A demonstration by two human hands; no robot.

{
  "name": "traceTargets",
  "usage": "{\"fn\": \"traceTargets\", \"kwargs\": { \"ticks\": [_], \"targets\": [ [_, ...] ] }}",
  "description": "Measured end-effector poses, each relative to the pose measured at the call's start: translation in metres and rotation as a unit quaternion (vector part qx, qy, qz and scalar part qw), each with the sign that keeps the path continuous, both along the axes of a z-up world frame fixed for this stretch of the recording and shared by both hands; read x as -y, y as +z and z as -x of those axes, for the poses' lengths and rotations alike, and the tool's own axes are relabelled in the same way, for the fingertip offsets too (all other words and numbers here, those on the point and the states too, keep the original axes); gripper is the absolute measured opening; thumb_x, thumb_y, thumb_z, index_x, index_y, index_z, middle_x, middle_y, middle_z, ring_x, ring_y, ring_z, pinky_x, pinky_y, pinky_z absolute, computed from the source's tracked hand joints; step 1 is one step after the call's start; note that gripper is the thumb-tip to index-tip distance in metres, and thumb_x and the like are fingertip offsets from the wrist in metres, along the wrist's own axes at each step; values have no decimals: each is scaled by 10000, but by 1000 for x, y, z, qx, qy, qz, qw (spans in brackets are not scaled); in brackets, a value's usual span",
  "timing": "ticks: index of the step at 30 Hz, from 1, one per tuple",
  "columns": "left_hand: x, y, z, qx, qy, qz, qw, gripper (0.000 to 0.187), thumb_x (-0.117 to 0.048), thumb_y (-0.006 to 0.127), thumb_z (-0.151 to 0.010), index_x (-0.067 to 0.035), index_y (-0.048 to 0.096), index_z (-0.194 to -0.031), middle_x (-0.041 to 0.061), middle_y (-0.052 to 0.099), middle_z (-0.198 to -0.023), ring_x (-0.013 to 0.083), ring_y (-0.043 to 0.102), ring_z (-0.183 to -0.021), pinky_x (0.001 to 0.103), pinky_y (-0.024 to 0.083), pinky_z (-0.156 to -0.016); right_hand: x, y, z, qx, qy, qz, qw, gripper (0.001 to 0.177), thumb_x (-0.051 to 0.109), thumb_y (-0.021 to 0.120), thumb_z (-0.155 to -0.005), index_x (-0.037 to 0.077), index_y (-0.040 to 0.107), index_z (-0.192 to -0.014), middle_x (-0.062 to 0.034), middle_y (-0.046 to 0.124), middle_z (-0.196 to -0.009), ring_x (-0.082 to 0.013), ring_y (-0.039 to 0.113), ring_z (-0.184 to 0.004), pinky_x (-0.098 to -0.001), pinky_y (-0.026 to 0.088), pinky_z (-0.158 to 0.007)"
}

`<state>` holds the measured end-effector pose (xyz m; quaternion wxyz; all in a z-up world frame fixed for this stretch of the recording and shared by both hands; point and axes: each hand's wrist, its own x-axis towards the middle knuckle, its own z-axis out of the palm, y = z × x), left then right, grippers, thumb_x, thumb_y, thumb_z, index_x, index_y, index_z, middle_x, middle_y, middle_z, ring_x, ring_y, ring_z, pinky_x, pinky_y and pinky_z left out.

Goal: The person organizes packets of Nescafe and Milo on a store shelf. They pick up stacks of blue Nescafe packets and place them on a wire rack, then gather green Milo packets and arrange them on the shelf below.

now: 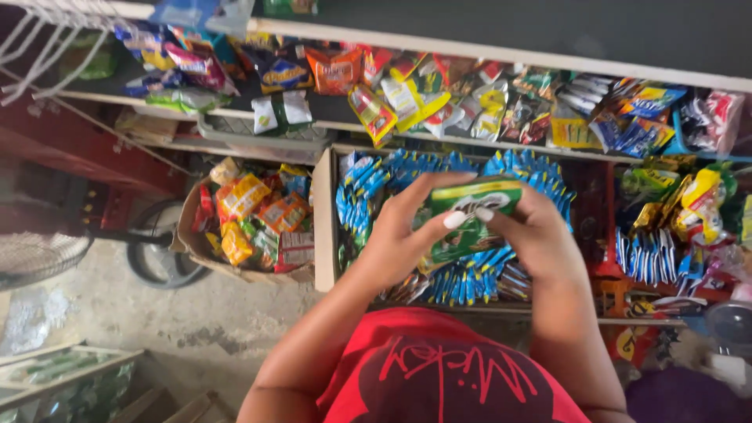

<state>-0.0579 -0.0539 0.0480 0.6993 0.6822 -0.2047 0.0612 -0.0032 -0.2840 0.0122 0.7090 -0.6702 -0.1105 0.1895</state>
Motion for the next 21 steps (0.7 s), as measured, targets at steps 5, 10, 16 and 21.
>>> {"fn": "traceTargets", "kwargs": {
  "ticks": [5,10,16,21],
  "targets": [
    [10,-8,-6,-29,157,-46,986,259,2,631,-987,-49,688,-1235,73,769,-1098,139,742,-993,278,584,-866,-12,6,4,97,-4,140,985,302,120,734,-935,16,649,-1206,-18,734,-1002,-113,691,-868,-276,575,-738],
    [10,0,-7,-26,210,-59,976,257,42,647,-949,-71,730,-1164,79,763,-1013,121,737,-908,267,564,-808,-14,24,6,260,-115,310,907,225,124,799,-948,49,681,-1123,-30,742,-964,-149,715,-860,-299,558,-766],
    [16,0,-10,-76,200,-42,976,267,51,632,-935,-83,739,-1140,65,767,-1012,139,724,-855,257,561,-755,-39,12,1,227,-83,89,966,439,69,714,-876,30,567,-1288,-89,660,-1182,-197,640,-1062,-345,544,-837],
    [21,11,-19,155,241,-17,958,373,36,673,-872,10,517,-1209,266,625,-1159,310,631,-1073,363,518,-920,-41,-16,-10,131,-182,66,972,231,141,716,-987,45,586,-1152,-31,662,-981,-112,620,-834,-281,530,-697]
  ]
}}
